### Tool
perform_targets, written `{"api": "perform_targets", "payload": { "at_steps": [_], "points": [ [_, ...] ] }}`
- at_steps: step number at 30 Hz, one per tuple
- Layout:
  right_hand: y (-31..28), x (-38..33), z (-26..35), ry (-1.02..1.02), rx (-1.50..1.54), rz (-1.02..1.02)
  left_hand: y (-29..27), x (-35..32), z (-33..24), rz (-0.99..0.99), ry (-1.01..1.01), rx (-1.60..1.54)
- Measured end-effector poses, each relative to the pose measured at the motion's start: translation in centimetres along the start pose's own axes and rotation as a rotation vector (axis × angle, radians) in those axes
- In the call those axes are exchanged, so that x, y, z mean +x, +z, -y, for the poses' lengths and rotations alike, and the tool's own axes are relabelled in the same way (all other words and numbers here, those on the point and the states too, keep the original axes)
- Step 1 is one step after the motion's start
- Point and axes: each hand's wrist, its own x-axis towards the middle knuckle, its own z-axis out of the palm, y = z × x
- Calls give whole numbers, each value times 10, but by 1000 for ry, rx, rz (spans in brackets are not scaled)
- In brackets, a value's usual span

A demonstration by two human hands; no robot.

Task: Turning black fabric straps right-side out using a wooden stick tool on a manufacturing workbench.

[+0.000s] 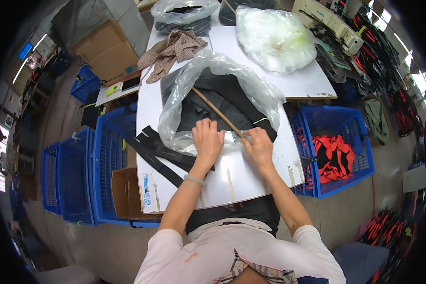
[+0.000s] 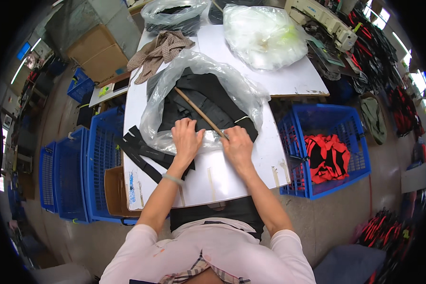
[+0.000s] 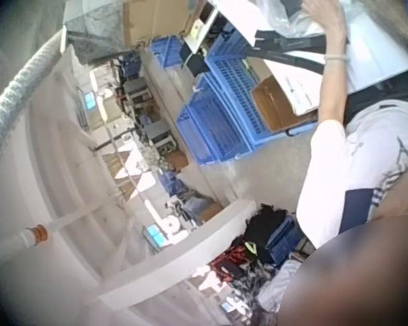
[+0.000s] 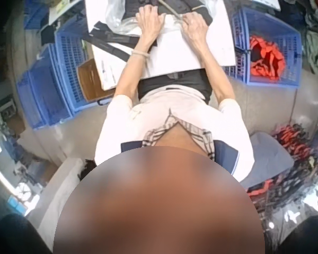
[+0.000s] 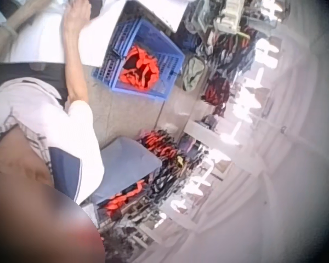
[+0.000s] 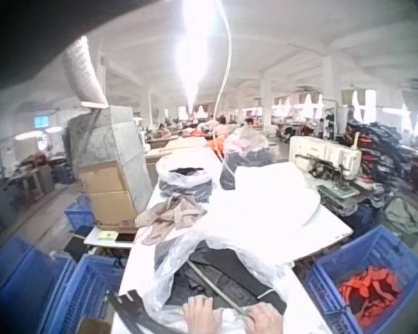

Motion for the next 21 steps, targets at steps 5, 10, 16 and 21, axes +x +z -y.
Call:
{"api": "perform_targets", "payload": {
  "at_steps": [5, 10, 16, 21],
  "points": [
    [18, 0, -16, -9, -128, -62, 31, 18, -7, 206, 63, 145],
    [14, 5, -8, -104, -114, -24, 37, 23, -3, 278, 93, 178],
    [24, 14, -21, -35, -192, -82, 38, 27, 6, 305, 75, 172],
    [16, 22, -15, 74, -3, -148, 25, 20, 13, 191, 77, 66]
  ]
}}
